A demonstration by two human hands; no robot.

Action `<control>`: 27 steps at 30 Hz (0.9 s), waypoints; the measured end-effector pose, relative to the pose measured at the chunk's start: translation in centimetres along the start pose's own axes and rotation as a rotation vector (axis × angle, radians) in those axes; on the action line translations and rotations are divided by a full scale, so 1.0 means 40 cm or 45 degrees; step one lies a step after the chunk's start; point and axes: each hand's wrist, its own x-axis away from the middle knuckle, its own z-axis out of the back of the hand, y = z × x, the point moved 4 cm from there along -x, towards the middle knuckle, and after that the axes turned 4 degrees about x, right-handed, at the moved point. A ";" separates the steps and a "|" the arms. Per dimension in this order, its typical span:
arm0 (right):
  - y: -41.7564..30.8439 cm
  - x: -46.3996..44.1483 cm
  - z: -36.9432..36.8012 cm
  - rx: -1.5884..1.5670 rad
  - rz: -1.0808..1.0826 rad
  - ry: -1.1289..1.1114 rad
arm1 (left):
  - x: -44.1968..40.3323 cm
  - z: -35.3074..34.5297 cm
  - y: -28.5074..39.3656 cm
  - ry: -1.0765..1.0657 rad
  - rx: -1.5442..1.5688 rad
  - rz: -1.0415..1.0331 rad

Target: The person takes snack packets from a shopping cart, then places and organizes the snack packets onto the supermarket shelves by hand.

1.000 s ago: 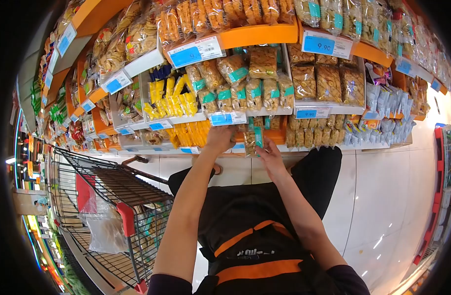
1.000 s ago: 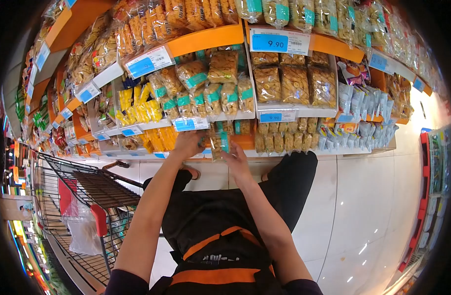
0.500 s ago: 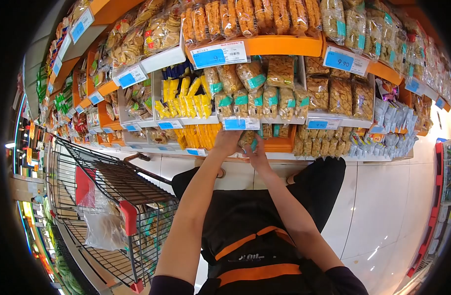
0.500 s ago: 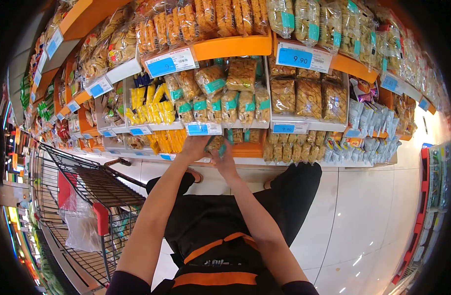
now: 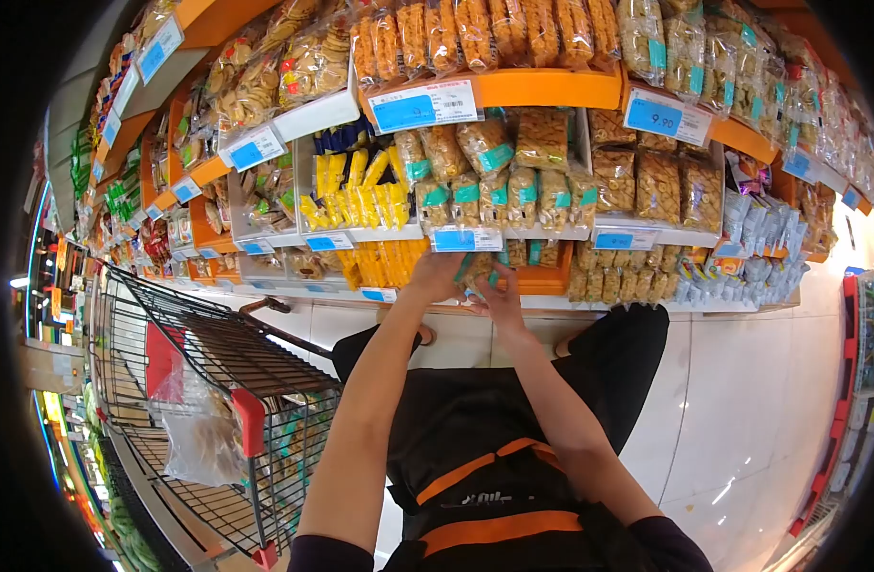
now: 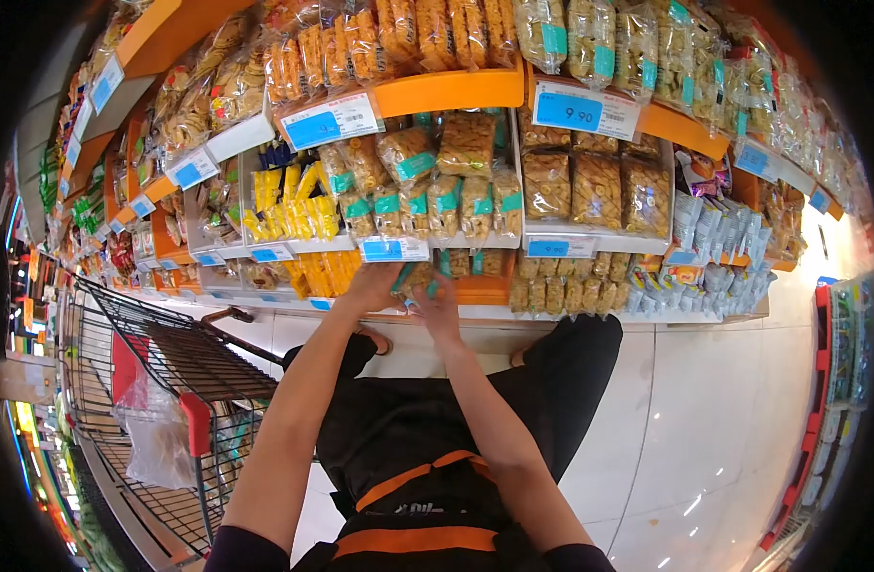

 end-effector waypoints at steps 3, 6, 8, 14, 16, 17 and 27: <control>-0.040 0.028 -0.009 0.146 0.363 0.129 | 0.002 -0.002 -0.003 0.005 -0.062 0.010; -0.057 0.018 0.060 0.698 0.739 0.364 | 0.005 0.000 0.001 0.010 -0.098 0.031; -0.074 -0.016 0.109 0.944 0.811 0.175 | -0.002 -0.001 0.001 -0.036 -0.090 0.046; -0.110 -0.050 0.154 1.084 0.810 0.121 | 0.003 -0.017 -0.004 0.049 -0.058 0.015; -0.099 -0.055 0.158 1.114 0.832 0.094 | 0.022 -0.012 0.016 0.140 -0.126 -0.026; -0.087 -0.054 0.161 1.083 0.817 0.124 | 0.033 -0.010 0.026 0.183 -0.161 -0.046; 0.001 -0.018 0.175 0.448 0.512 0.261 | 0.059 -0.046 0.090 0.509 -0.107 0.098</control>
